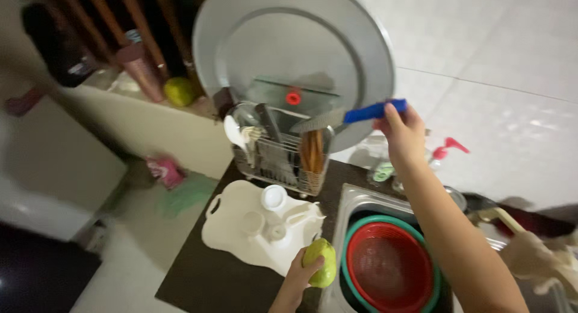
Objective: The person retrieves a guava from a plastic bag in the refrigerator, washes it under running water at the kitchen sink, and then uses a knife to peel the fruit's skin.
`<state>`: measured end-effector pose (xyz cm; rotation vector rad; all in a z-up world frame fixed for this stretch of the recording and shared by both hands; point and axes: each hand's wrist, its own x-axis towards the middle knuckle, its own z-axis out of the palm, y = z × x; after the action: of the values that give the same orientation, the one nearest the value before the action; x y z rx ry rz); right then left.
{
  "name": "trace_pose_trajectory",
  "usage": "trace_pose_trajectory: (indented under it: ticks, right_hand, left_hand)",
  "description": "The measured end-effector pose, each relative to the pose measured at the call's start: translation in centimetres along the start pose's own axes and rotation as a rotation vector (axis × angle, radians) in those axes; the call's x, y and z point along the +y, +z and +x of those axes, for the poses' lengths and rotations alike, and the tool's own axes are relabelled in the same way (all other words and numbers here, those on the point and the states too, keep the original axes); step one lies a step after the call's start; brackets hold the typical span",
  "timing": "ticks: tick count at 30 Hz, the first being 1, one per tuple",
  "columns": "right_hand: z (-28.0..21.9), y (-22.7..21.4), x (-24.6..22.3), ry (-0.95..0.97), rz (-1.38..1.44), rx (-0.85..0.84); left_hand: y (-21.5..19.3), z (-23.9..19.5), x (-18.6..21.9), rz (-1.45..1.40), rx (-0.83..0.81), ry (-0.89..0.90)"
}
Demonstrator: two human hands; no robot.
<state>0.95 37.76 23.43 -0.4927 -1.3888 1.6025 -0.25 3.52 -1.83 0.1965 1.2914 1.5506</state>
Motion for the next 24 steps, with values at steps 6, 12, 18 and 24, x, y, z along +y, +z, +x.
trace_pose_trajectory:
  ticks: [6, 12, 18, 24]
  right_hand:
    - [-10.2, -13.0, -2.1, 0.117, 0.435, 0.19]
    - [-18.6, -23.2, -5.9, 0.089, 0.395, 0.235]
    - [-22.7, -33.3, -8.4, 0.144, 0.438, 0.336]
    - [-25.8, -44.2, -10.4, 0.183, 0.59, 0.34]
  left_hand:
    - [4.0, 2.0, -2.5, -0.065, -0.113, -0.009]
    - [10.5, 3.1, -5.0, 0.046, -0.171, -0.082]
    - [19.1, 0.1, -7.3, 0.017, -0.191, -0.113]
    - [27.0, -2.6, -9.9, -0.11, -0.374, -0.081]
